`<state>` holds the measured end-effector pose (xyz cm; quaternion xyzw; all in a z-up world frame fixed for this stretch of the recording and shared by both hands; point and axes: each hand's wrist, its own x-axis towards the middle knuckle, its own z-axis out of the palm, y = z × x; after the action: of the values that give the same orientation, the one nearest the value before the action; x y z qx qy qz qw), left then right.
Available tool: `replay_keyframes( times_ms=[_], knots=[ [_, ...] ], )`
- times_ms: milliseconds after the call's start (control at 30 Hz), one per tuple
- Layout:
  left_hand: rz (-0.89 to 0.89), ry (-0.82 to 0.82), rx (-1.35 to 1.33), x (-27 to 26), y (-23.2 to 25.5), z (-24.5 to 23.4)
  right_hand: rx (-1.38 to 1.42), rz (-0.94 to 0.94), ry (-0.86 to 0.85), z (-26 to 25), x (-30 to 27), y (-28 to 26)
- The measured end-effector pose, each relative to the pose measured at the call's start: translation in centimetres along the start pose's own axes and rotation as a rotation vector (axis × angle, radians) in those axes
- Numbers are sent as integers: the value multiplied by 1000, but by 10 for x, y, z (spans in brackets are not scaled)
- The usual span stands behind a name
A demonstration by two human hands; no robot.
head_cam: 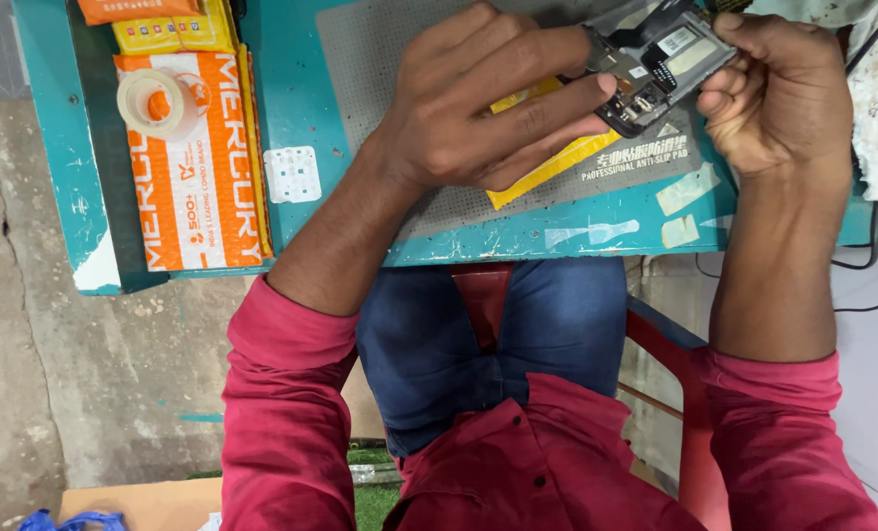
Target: The person repairs a disassembled smartphone on a workbench. They use a screwdriver to remove and reinstall screws, then connect internal ribbon cables and components by hand, checking the assembly throughout the process.
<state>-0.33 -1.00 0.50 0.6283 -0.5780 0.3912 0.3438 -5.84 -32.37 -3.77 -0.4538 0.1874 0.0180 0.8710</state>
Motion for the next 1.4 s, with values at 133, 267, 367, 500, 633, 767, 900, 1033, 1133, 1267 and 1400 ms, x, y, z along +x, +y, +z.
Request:
replay_keyframes(
  times_ms=[133,267,367,500,633,767,900,1033,1133,1267,1400],
  knots=[
    [-45,11,-16,1,2,-1,23,-5,23,9,-3,-1],
    [-67,29,-19,2,1,1,37,5,59,7,-3,0],
    [-71,35,-9,1,0,2,27,-18,25,-1,0,3],
    [-96,46,-39,-2,0,3,-21,-52,-140,-9,2,5],
    [-264,46,-111,-8,2,7,56,-24,-231,-5,0,1],
    [-504,134,-216,-14,5,14,79,18,-277,1,-5,-3],
    [-708,176,-222,-21,-1,18,-143,-165,-338,-3,-9,-1],
    [-783,250,-308,-33,-9,20,-376,-421,-360,-7,-8,9],
    [-775,272,-332,-41,-16,24,-429,-552,-388,-6,-9,11],
    [-842,278,-414,-51,-19,30,-495,-623,-233,-4,-17,15],
    [-808,285,-462,-55,-23,32,-623,-813,-301,-4,-18,17]
  ],
)
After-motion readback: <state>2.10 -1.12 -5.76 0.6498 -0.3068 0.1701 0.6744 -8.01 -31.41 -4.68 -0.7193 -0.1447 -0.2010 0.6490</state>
